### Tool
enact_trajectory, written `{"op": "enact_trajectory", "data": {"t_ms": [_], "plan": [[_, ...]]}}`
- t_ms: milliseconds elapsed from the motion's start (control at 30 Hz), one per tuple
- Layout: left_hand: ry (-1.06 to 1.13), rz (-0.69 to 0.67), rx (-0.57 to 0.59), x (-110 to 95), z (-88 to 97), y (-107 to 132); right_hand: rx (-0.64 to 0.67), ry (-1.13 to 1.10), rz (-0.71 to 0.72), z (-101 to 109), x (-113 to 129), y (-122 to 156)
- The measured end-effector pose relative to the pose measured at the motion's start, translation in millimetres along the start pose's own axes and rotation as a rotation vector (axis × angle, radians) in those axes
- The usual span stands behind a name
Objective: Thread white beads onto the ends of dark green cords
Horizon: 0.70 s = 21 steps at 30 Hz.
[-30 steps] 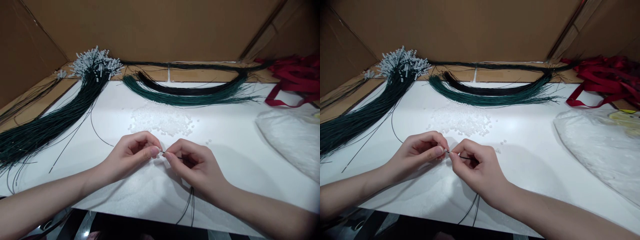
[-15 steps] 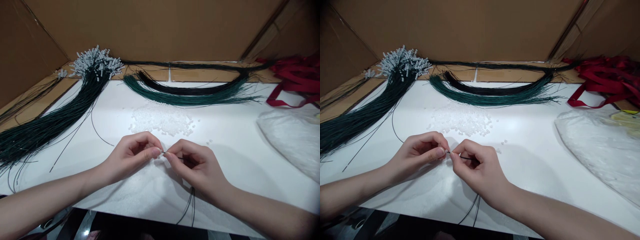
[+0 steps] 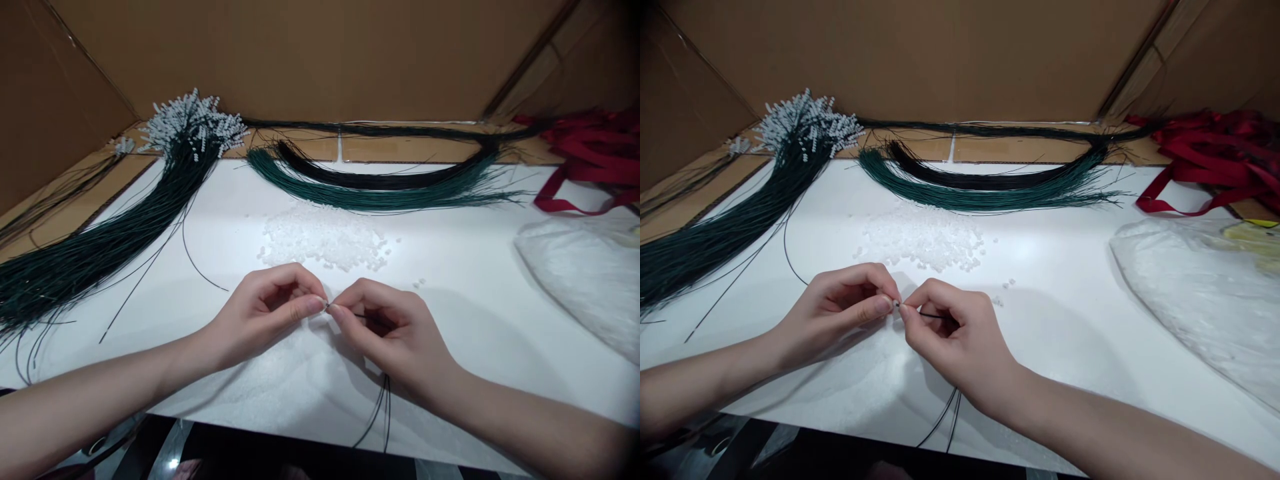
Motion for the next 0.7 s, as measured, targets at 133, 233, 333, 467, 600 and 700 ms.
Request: {"op": "enact_trajectory", "data": {"t_ms": [133,233,333,467,600,700], "plan": [[-0.041,-0.026,-0.009,-3.1,1.2,-0.1,-0.014,0.007,-0.002,1.1,-0.4,-0.4],[-0.057,-0.031,-0.011,-4.6,1.7,0.0,-0.025,0.01,-0.012,1.5,-1.6,-0.7],[-0.061,-0.035,-0.009,-5.7,1.6,0.2,-0.027,0.006,-0.015,1.3,-1.6,-0.6],[-0.073,-0.045,-0.022,-5.9,2.0,0.1,-0.022,0.004,-0.009,1.0,-1.6,-0.2],[-0.095,-0.035,-0.032,-5.0,2.1,0.7,-0.02,0.004,-0.002,1.5,-1.7,-0.3],[-0.131,-0.052,-0.038,-7.6,2.3,1.5,-0.024,0.017,-0.012,2.3,-2.2,-0.4]]}}
Point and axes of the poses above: each hand's wrist, its own y-axis away from the middle knuckle, its own z-axis out of the back of the hand, x = y × z, the point moved 8 cm from there along -y, towards the middle knuckle, and after that the axes turned 3 degrees about -y, right-handed, at the moved point
